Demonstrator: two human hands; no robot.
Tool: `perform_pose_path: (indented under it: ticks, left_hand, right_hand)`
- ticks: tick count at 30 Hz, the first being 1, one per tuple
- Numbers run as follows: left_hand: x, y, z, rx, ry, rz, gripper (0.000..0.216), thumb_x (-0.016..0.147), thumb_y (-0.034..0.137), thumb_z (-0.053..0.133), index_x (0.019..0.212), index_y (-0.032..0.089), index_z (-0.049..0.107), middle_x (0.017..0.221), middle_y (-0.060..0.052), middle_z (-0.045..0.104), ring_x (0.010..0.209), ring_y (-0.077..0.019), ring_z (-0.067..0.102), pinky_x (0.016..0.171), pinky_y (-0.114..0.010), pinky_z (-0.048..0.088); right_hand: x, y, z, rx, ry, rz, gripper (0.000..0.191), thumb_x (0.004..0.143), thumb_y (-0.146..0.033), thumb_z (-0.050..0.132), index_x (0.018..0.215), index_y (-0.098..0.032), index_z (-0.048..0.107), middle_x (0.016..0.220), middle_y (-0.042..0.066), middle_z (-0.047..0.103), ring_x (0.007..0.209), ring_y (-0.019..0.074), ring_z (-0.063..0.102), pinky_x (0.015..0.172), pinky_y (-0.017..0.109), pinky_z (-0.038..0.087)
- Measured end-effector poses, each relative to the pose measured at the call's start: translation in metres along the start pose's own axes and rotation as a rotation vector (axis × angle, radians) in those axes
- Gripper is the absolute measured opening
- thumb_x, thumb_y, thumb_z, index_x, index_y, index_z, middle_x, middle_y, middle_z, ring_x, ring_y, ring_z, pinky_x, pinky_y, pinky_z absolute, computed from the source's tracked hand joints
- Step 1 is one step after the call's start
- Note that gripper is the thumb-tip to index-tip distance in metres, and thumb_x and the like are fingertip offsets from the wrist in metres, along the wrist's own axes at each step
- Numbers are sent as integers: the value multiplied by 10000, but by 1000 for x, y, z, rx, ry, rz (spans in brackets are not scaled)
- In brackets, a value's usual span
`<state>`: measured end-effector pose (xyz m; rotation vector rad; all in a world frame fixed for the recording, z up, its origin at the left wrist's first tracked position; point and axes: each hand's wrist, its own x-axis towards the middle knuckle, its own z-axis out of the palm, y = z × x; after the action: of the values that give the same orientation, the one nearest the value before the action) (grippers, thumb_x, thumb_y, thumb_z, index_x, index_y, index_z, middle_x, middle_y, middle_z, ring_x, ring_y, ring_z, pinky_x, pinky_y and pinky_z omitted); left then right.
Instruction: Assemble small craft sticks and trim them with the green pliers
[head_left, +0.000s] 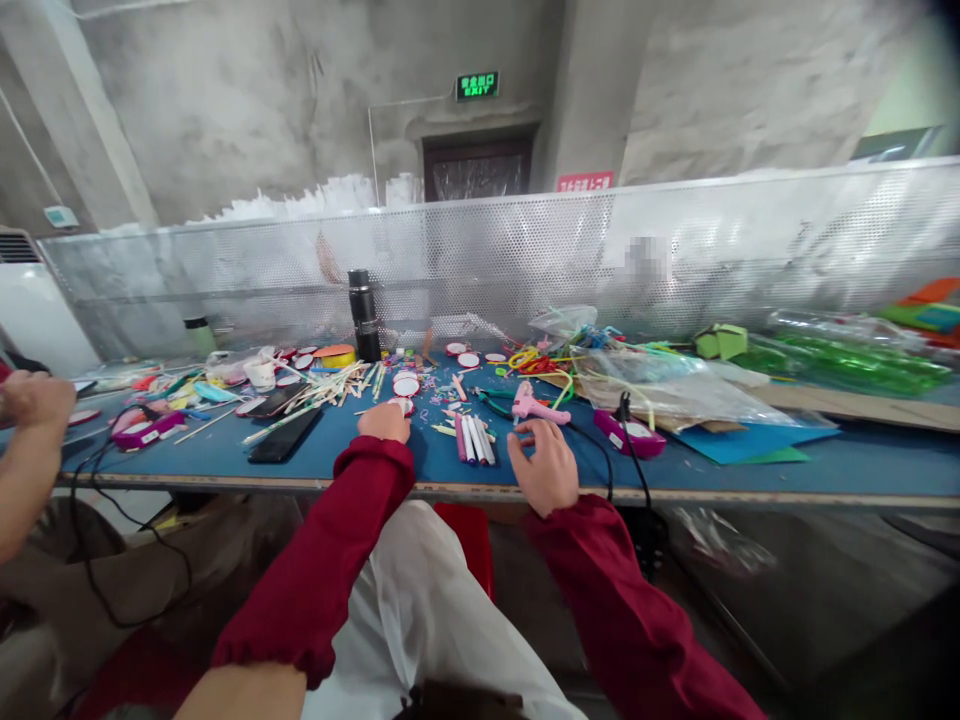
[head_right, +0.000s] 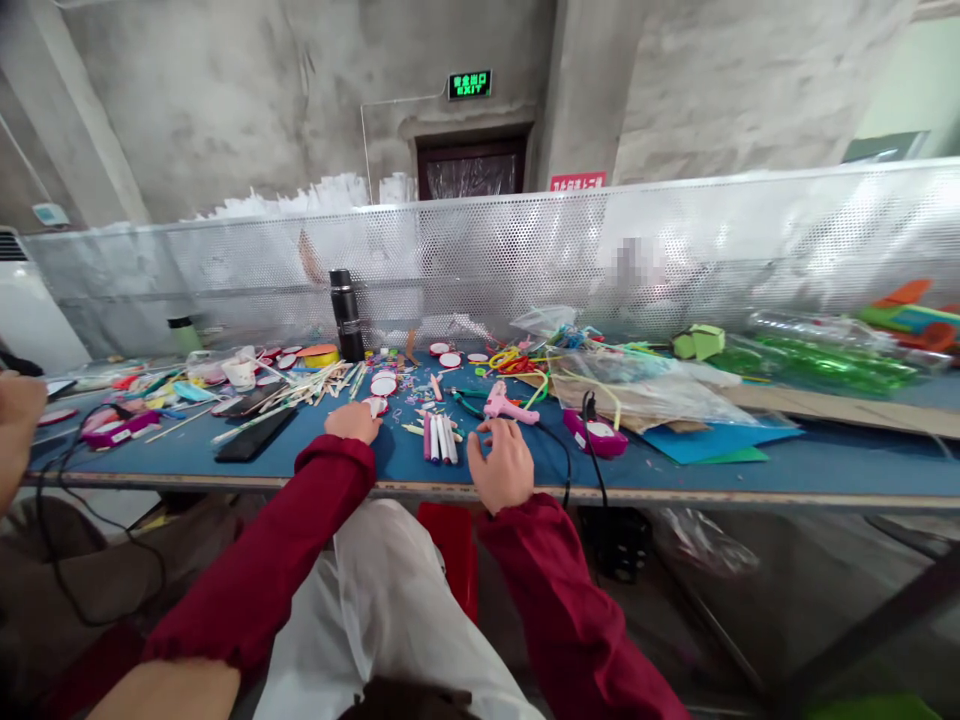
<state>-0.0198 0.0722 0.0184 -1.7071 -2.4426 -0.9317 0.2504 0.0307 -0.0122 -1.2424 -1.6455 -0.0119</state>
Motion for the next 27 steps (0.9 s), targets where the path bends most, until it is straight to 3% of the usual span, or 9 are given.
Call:
perform_pose_path:
  ticks: [5, 10, 12, 17, 27]
  left_hand:
    - [-3, -14, -4, -178, 48, -30, 192, 851, 310, 695, 721, 176, 740, 910, -197, 763, 1029, -347, 711, 833, -380, 501]
    - [-15, -28, -2, -493, 20, -5, 334, 956, 394, 523, 810, 175, 729, 750, -77, 729, 639, -180, 638, 591, -271, 456]
    - [-21, -29, 2, -616, 3, 13, 389, 949, 472, 520, 862, 162, 738, 731, -55, 718, 567, -138, 580, 532, -242, 423]
    - [-28, -30, 6, -813, -10, 56, 463, 844, 597, 609, 840, 153, 740, 731, -40, 708, 557, -108, 539, 501, -220, 384]
    - [-31, -28, 3, -865, -29, 101, 355, 815, 489, 622, 833, 161, 759, 689, -11, 685, 561, -120, 525, 550, -236, 399]
  right_hand:
    - [-1, 9, -5, 7, 44, 5, 131, 905, -339, 531, 928, -219, 579, 971, 70, 672, 827, 194, 653, 810, 328, 468]
    - [-3, 12, -4, 11, 84, 26, 125, 897, -319, 521, 942, -221, 585, 932, 65, 679, 873, 216, 658, 848, 346, 463]
    - [-5, 11, -4, 1, 84, 26, 127, 901, -308, 509, 944, -221, 590, 937, 68, 680, 884, 219, 660, 850, 345, 460]
    - [-11, 8, -4, -49, 61, 2, 125, 915, -281, 501, 942, -223, 609, 969, 68, 679, 843, 201, 650, 811, 325, 449]
    - [-13, 8, -3, -82, 51, -35, 118, 929, -260, 511, 943, -216, 619, 973, 68, 680, 841, 198, 648, 802, 317, 445]
